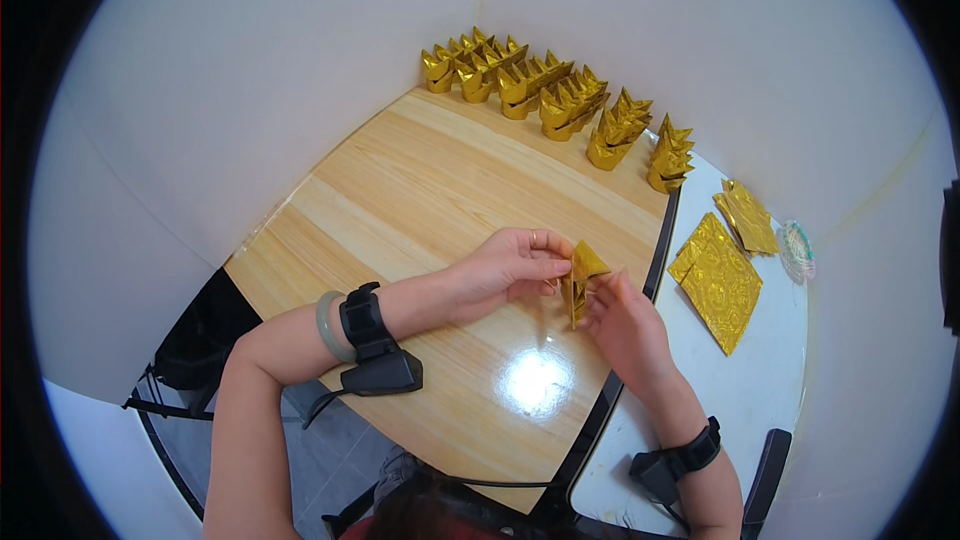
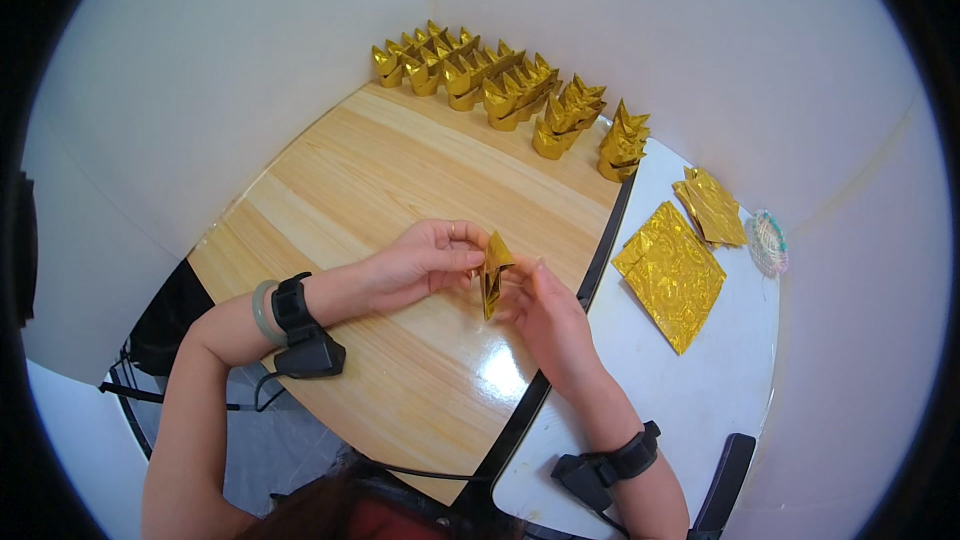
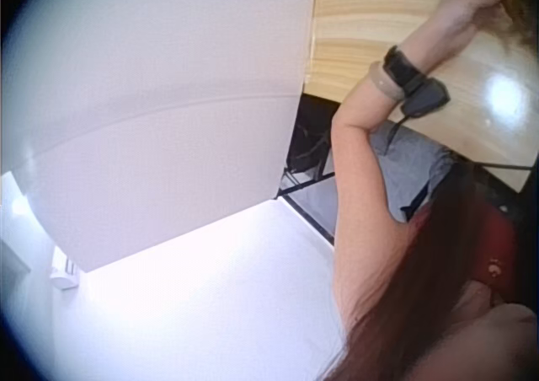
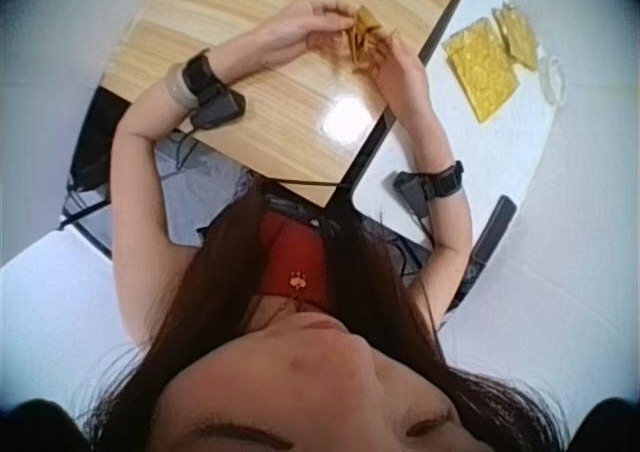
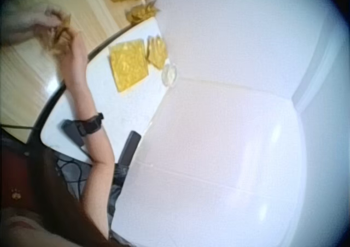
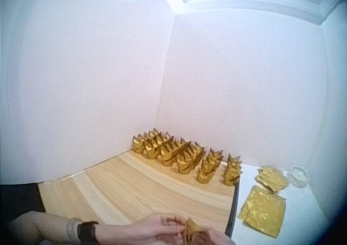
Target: Folding pieces of gold foil paper into decorative ingot shapes.
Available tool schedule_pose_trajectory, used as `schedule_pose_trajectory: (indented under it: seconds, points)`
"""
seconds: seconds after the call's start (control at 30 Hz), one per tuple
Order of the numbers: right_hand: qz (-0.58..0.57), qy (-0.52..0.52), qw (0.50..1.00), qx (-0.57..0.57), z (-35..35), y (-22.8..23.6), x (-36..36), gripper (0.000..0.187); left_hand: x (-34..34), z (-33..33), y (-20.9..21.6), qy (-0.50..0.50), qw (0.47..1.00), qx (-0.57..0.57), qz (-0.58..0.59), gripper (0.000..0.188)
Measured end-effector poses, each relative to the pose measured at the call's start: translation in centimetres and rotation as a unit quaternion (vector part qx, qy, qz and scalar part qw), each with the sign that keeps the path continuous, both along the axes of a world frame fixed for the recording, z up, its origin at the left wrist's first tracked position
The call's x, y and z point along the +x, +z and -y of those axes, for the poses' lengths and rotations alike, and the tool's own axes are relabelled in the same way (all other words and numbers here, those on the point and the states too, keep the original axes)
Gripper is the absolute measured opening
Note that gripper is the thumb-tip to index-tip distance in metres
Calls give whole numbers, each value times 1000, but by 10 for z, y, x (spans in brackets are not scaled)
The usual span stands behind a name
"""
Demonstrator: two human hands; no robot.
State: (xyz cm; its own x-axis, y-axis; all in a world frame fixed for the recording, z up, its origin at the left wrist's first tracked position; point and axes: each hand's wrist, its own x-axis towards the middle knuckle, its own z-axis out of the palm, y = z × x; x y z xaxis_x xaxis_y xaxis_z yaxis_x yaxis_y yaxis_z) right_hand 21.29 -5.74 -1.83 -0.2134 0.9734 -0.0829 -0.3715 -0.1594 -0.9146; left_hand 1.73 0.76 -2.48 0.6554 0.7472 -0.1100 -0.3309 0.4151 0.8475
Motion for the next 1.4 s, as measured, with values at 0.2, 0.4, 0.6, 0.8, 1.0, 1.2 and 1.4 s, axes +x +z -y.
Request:
schedule_pose_trajectory:
  seconds: [0.2,0.4,0.6,0.8,1.0,1.2,1.4]
  points:
    - [-111,79,988,-68,1,5,-1,26,-1,1,-2,-43,998,-21,30,19]
    - [-103,89,988,-78,1,7,-3,22,0,2,-3,-59,998,-24,24,20]
    - [-119,102,985,-67,3,10,1,21,4,7,1,-85,995,-40,44,26]
    - [-137,17,988,-68,4,12,-2,21,3,5,2,-55,997,-16,57,25]
    - [-132,27,989,-58,3,13,-2,22,3,3,3,-45,997,-25,52,25]
    - [-80,22,994,-69,-2,7,3,22,0,2,3,-26,1000,-9,4,19]
    - [27,-20,992,-122,-3,26,3,20,-5,8,22,71,895,396,-195,26]
